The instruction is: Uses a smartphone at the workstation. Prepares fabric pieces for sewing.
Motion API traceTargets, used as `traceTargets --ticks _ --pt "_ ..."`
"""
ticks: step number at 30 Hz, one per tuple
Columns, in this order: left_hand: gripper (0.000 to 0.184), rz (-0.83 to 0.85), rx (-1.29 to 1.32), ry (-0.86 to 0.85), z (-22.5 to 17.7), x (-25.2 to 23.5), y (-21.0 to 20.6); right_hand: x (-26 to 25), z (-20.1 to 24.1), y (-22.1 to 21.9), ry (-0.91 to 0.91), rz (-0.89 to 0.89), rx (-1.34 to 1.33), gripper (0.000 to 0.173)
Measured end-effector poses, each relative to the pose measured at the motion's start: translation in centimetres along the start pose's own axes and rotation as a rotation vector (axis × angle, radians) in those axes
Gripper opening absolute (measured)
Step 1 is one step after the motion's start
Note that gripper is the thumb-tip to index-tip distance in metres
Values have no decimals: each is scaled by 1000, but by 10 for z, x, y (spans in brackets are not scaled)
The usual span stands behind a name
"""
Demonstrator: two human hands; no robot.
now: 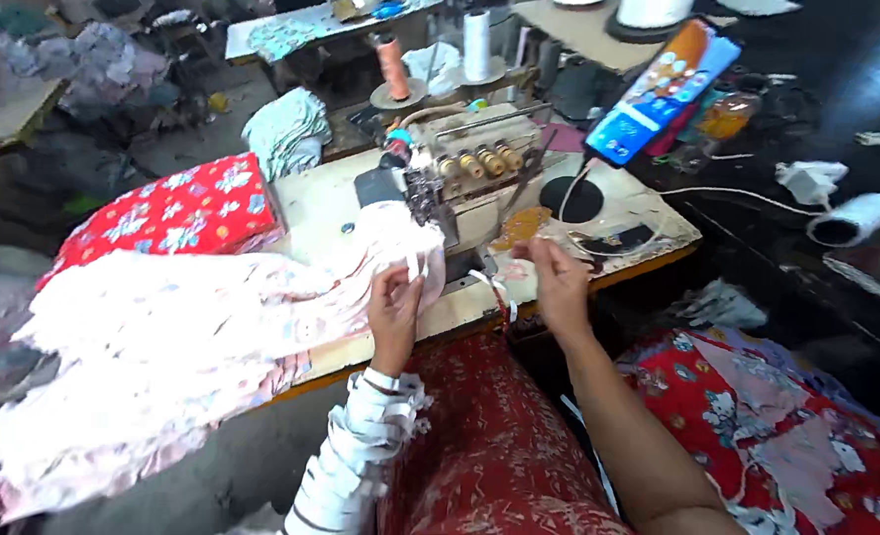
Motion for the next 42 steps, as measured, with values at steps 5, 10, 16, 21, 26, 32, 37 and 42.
traceTargets --ticks 5,10,16,21,26,32,37,42 --pt "29 186 -230 -34 -19 7 -12 -15 18 -74 -36 473 29 35" --pt "21 210 -338 -106 -14 19 1 -18 9 -83 -32 382 60 26" --pt "16 144 -454 -239 -33 -3 -7 -24 13 -72 -22 452 -103 34" --pt "24 98 -49 -50 -46 -27 11 -32 18 -80 222 581 107 40" --pt "24 221 -362 -228 -42 -59 19 -56 29 -83 373 260 157 20" --pt "19 496 -510 -207 -23 -92 32 -61 27 -66 171 473 60 35" --pt "31 642 -579 -194 -40 -97 38 -54 30 -65 -74 725 114 41" --pt "19 288 -169 69 -36 -60 34 -35 39 -71 214 617 52 18"
Point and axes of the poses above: each hand's wrist, its own x-axis away from the middle knuckle, its own y-axis out of the back of the hand, z = x × y, the point moved 3 cm from there along -x, towards the middle knuckle, and after that the axes turned 11 degrees about z, right-handed, at the moved point
